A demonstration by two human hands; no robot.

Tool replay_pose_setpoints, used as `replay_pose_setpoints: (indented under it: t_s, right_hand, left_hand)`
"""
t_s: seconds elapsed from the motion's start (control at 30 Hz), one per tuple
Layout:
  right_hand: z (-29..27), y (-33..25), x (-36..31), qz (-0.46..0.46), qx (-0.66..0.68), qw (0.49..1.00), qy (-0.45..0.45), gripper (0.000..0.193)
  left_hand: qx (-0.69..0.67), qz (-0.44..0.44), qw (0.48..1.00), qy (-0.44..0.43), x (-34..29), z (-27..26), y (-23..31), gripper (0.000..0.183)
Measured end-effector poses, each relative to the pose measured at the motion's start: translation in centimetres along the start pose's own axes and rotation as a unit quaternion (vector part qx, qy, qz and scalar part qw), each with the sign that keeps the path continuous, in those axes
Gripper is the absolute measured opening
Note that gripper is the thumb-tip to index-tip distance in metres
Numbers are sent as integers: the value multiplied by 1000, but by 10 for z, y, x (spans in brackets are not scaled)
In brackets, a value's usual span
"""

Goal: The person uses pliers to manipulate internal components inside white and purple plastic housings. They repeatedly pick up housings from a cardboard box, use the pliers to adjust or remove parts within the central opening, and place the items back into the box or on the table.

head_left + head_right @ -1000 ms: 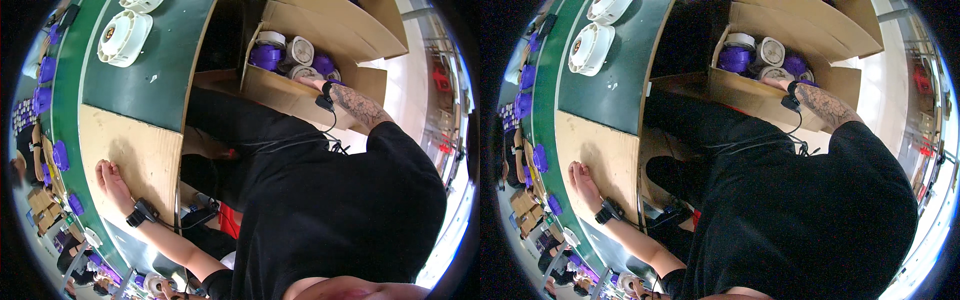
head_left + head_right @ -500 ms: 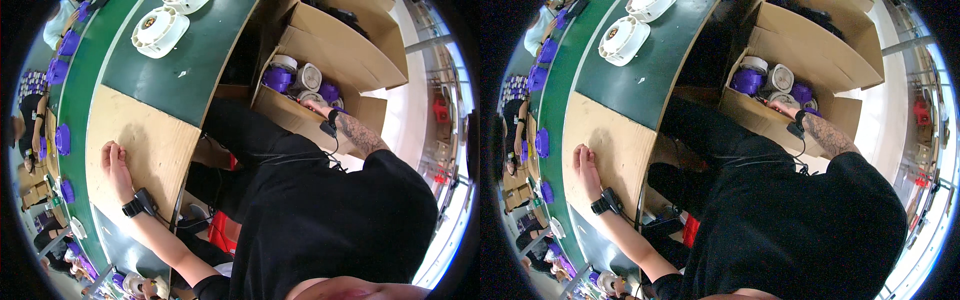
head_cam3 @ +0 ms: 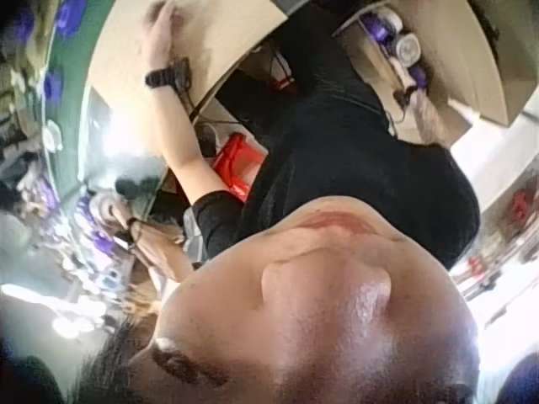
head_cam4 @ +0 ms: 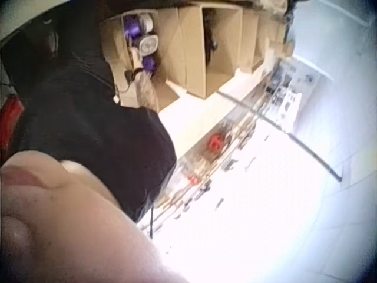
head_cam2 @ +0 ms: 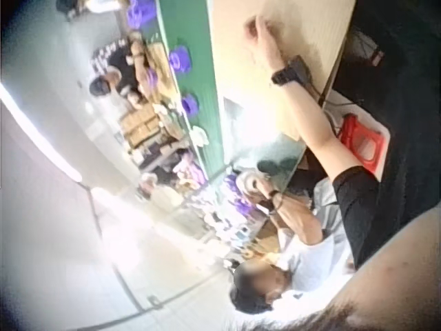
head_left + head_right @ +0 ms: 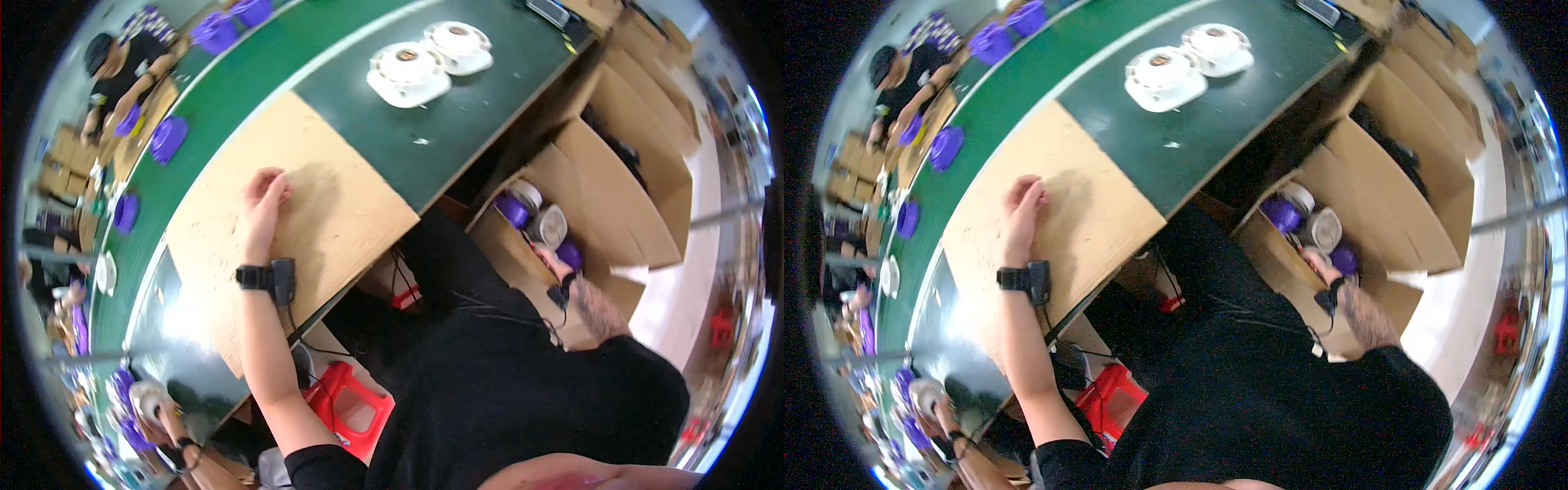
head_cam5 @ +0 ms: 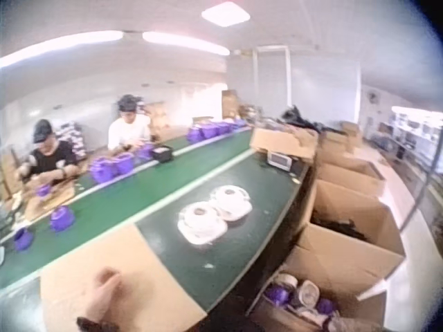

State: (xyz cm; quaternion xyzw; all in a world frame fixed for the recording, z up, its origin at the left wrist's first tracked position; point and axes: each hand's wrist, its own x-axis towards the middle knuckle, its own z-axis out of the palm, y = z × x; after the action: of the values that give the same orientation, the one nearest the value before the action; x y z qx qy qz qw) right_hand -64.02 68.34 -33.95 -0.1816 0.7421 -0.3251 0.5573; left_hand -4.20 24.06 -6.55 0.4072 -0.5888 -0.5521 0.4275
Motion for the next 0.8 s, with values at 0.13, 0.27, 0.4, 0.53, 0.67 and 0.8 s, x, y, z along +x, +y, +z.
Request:
replay_pose_setpoints:
  t_s: [0.13, 0.27, 0.4, 0.53, 0.67, 0.8]
  right_hand:
    - [56, -66, -23, -15, 19, 1000, 16, 29]
    - [36, -138, -50, -78, 18, 994, 70, 26]
    - [17, -219, -80, -271, -31, 954, 122, 39]
    - [82, -331, -135, -488, -119, 860, 96, 66]
    - [181, -434, -188, -677, -322, 655, 91, 82]
    - [292, -487, -204, -690, -458, 560, 2, 78]
  left_hand:
    - [42, 3, 999, 25, -18, -15, 15, 14]
    - [29, 6, 999, 13, -24, -16, 25, 14]
    - [-25, 12, 999, 31, -27, -9, 30, 15]
    - [-134, 5, 990, 30, -28, -18, 27, 19]
    - [-192, -70, 976, -71, -27, -28, 29, 48]
    - [-291, -188, 916, -204, -42, -27, 58, 81]
